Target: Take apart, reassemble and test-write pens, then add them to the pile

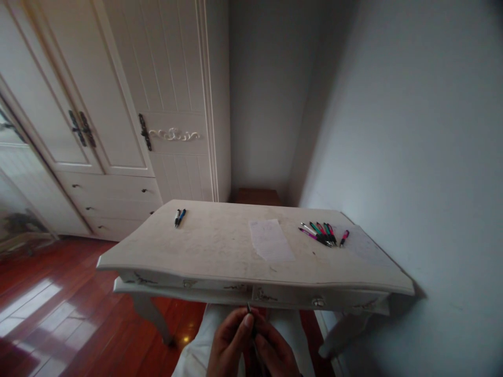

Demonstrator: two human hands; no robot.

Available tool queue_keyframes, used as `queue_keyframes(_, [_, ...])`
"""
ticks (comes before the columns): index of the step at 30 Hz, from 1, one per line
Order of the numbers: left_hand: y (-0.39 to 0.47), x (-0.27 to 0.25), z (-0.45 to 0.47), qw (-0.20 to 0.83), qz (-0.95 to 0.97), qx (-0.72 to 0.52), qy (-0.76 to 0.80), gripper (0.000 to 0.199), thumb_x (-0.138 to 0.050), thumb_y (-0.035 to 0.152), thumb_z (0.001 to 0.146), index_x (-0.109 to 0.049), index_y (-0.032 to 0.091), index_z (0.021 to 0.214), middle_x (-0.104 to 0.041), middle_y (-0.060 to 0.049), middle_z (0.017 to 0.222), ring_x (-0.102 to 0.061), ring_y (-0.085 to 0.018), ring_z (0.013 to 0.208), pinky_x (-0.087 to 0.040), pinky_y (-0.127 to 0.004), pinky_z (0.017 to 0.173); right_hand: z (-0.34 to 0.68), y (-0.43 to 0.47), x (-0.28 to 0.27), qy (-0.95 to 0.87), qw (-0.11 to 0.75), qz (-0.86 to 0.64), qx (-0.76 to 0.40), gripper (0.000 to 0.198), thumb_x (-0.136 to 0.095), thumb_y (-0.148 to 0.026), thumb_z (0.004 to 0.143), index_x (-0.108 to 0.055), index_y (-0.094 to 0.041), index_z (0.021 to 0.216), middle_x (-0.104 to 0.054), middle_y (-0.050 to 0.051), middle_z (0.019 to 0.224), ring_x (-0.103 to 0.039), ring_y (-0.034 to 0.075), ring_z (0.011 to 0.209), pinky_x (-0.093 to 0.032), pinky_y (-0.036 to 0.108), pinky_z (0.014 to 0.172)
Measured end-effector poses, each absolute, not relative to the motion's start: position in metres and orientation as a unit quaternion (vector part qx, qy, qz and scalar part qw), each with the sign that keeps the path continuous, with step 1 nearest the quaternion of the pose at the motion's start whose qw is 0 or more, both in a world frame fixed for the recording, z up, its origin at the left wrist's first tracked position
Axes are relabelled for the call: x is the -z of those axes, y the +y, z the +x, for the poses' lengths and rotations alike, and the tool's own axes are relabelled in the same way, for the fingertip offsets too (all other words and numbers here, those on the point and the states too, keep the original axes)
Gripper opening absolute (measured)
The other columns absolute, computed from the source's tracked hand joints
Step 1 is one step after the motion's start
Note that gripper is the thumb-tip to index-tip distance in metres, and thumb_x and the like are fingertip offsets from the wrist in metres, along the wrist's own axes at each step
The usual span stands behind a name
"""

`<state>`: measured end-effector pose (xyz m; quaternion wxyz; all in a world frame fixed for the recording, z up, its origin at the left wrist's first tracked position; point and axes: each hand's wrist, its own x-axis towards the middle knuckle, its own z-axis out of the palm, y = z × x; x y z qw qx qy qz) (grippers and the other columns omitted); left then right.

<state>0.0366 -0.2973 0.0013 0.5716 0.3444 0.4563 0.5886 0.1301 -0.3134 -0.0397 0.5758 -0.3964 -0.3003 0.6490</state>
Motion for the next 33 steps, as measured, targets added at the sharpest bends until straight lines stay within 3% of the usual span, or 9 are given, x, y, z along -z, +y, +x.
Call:
queue_keyframes(3, [-0.284, -0.011, 0.038, 0.565, 0.35, -0.595, 0.452, 0.04, -0.078, 0.051, 0.066, -0.074, 0.015, 0.082, -0.071, -0.008, 0.078, -0.066, -0.022, 0.078, -0.052, -0.025, 0.075, 0.136, -0.3, 0.027, -0.317, 0.577, -0.383, -0.649, 0.053, -0.075, -0.055, 0.069, -0.072, -0.021, 0.108, -0.066, 0.006, 0.071, -0.056, 0.017, 0.06, -0.047, 0.03, 0.057])
queue_keyframes(7, [-0.268, -0.024, 0.035, 0.554, 0.416, -0.578, 0.43, 0.04, -0.073, 0.05, 0.071, -0.076, 0.014, 0.088, -0.073, -0.011, 0.09, -0.067, -0.025, 0.088, -0.053, -0.03, 0.082, 0.141, -0.283, 0.01, -0.328, 0.593, -0.356, -0.643, 0.044, -0.077, -0.049, 0.07, -0.073, -0.019, 0.102, -0.07, 0.008, 0.09, -0.061, 0.018, 0.076, -0.05, 0.031, 0.071])
queue_keyframes(14, [-0.245, -0.024, 0.024, 0.55, 0.492, -0.554, 0.384, 0.045, -0.071, 0.044, 0.076, -0.07, 0.017, 0.112, -0.07, -0.012, 0.113, -0.064, -0.029, 0.106, -0.051, -0.035, 0.092, 0.134, -0.251, -0.015, -0.358, 0.631, -0.368, -0.582, 0.033, -0.077, -0.042, 0.072, -0.073, -0.019, 0.095, -0.072, 0.006, 0.09, -0.063, 0.019, 0.085, -0.05, 0.031, 0.08])
queue_keyframes(22, [-0.217, -0.028, 0.019, 0.521, 0.461, -0.592, 0.407, 0.048, -0.076, 0.042, 0.07, -0.072, 0.015, 0.11, -0.069, -0.014, 0.115, -0.064, -0.031, 0.109, -0.053, -0.038, 0.092, 0.121, -0.214, -0.01, -0.354, 0.654, -0.382, -0.549, 0.033, -0.076, -0.037, 0.072, -0.074, -0.019, 0.1, -0.073, 0.008, 0.097, -0.065, 0.023, 0.095, -0.049, 0.037, 0.091])
queue_keyframes(29, [-0.196, -0.028, 0.014, 0.536, 0.465, -0.58, 0.4, 0.049, -0.077, 0.036, 0.069, -0.07, 0.015, 0.113, -0.068, -0.014, 0.117, -0.063, -0.03, 0.111, -0.051, -0.037, 0.096, 0.121, -0.196, -0.01, -0.381, 0.654, -0.387, -0.527, 0.033, -0.072, -0.039, 0.077, -0.074, -0.018, 0.103, -0.072, 0.009, 0.102, -0.063, 0.024, 0.099, -0.048, 0.037, 0.091])
queue_keyframes(33, [-0.184, -0.031, 0.01, 0.521, 0.503, -0.566, 0.394, 0.043, -0.074, 0.034, 0.073, -0.071, 0.014, 0.111, -0.071, -0.013, 0.11, -0.067, -0.028, 0.103, -0.054, -0.035, 0.091, 0.125, -0.186, -0.016, -0.421, 0.646, -0.398, -0.497, 0.033, -0.07, -0.04, 0.079, -0.073, -0.017, 0.103, -0.072, 0.008, 0.101, -0.063, 0.023, 0.098, -0.048, 0.033, 0.088])
